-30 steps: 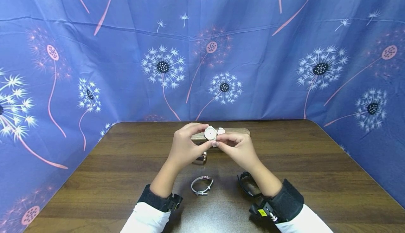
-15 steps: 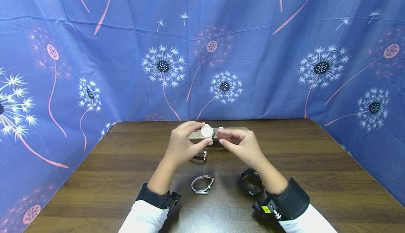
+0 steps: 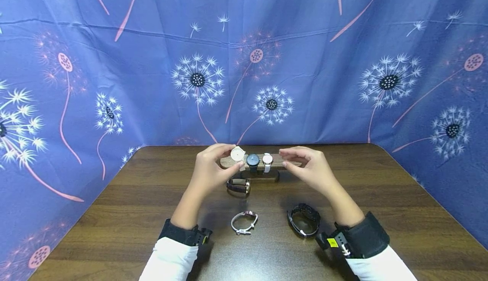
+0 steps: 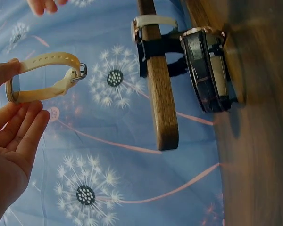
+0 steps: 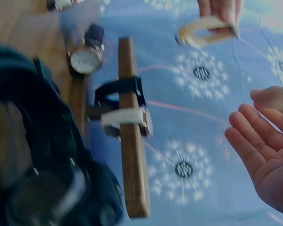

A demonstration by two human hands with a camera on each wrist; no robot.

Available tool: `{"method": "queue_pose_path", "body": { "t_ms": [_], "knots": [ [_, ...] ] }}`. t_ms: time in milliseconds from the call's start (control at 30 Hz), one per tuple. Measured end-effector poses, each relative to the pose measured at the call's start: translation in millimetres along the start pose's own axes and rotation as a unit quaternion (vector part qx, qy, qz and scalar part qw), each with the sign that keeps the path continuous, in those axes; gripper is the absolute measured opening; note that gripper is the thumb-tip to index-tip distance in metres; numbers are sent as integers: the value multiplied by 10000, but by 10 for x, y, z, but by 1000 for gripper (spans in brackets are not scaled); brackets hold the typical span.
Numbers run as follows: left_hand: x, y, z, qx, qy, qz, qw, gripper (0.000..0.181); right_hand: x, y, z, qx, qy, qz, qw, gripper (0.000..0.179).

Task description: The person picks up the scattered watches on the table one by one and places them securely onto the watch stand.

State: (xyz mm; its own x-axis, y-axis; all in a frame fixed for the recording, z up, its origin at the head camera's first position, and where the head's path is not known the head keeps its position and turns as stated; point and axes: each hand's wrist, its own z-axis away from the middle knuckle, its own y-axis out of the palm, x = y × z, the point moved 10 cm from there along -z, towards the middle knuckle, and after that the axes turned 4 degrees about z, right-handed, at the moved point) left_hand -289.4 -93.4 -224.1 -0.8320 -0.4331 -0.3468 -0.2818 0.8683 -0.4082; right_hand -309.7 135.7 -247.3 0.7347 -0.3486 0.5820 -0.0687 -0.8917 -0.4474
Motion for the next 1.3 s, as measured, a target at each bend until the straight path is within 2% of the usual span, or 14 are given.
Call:
{"method": "queue_pose_path", "body": {
  "t_ms": [200,467,667,867,1033,1300],
  "knots": [
    [189,-102,23,-68,-433,34,9990,42,-132,-277,-4,-199,236,143,9994,28],
    [355,-241,43,-143,-647,-166,9977,41,-347,-508,6,-333,451,237,9981,28],
    [525,-348,94,-119,-967,-87,9952,38,-540,-519,31,-114,816,544,9951,29],
    [706,-413,145,-70,-1366,18,9906,39,-731,-517,66,93,856,834,9928,30],
    [813,-357,198,72,-1440,-112,9895,40,-873,-462,138,297,807,941,9918,30],
    [1005,-261,292,413,-1663,-133,9851,38,-1077,-321,188,536,1054,983,9881,33]
  ]
}}
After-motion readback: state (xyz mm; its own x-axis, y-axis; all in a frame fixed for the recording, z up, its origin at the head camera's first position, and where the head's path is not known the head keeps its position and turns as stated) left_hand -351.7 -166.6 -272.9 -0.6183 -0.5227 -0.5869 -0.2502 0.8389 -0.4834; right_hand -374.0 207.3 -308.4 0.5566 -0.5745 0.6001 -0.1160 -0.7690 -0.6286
